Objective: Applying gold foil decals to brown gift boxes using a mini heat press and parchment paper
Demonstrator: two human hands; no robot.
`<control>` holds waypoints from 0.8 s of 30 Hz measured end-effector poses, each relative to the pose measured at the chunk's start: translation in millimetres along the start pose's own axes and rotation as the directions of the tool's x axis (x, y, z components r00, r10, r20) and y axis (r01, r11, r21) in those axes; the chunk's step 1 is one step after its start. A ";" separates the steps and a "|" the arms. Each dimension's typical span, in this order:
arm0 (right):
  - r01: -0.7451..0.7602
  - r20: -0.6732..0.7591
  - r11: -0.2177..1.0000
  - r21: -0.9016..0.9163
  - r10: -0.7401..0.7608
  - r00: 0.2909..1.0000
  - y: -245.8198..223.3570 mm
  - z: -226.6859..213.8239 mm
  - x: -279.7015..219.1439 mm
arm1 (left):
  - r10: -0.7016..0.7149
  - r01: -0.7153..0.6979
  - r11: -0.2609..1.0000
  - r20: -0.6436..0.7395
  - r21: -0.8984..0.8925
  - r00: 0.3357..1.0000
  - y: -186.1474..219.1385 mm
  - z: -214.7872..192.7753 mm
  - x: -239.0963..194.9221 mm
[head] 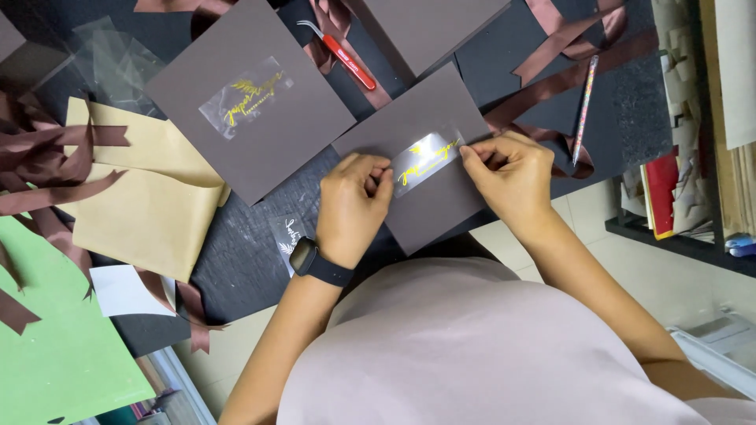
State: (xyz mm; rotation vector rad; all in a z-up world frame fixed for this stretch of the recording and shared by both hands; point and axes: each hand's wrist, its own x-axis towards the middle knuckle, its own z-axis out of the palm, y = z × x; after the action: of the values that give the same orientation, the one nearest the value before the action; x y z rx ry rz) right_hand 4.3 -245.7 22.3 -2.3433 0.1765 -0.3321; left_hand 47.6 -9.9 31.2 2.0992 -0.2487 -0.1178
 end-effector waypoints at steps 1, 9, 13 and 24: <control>-0.001 0.001 1.000 -0.001 0.001 1.000 0.8 0.5 0.6 | -0.001 0.001 1.000 0.001 -0.001 1.000 1.8 -0.2 -0.8; -0.005 0.010 1.000 -0.017 0.006 1.000 -0.5 -0.5 1.1 | 0.016 -0.015 1.000 -0.035 0.017 0.999 13.2 -4.5 -3.3; 0.003 0.003 1.000 -0.010 -0.003 1.000 0.3 -0.2 2.0 | 0.058 -0.056 0.997 -0.041 0.061 0.997 8.6 -2.4 -6.5; 0.027 -0.012 0.999 0.027 -0.026 1.000 -1.4 0.2 1.7 | 0.077 -0.073 0.994 -0.046 0.075 0.996 4.1 1.5 -8.7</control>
State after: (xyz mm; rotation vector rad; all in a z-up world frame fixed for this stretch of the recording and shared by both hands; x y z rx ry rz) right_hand 6.0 -245.0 23.5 -2.3189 0.1458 -0.3594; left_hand 38.3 -11.1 33.8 2.1597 -0.3061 -0.0121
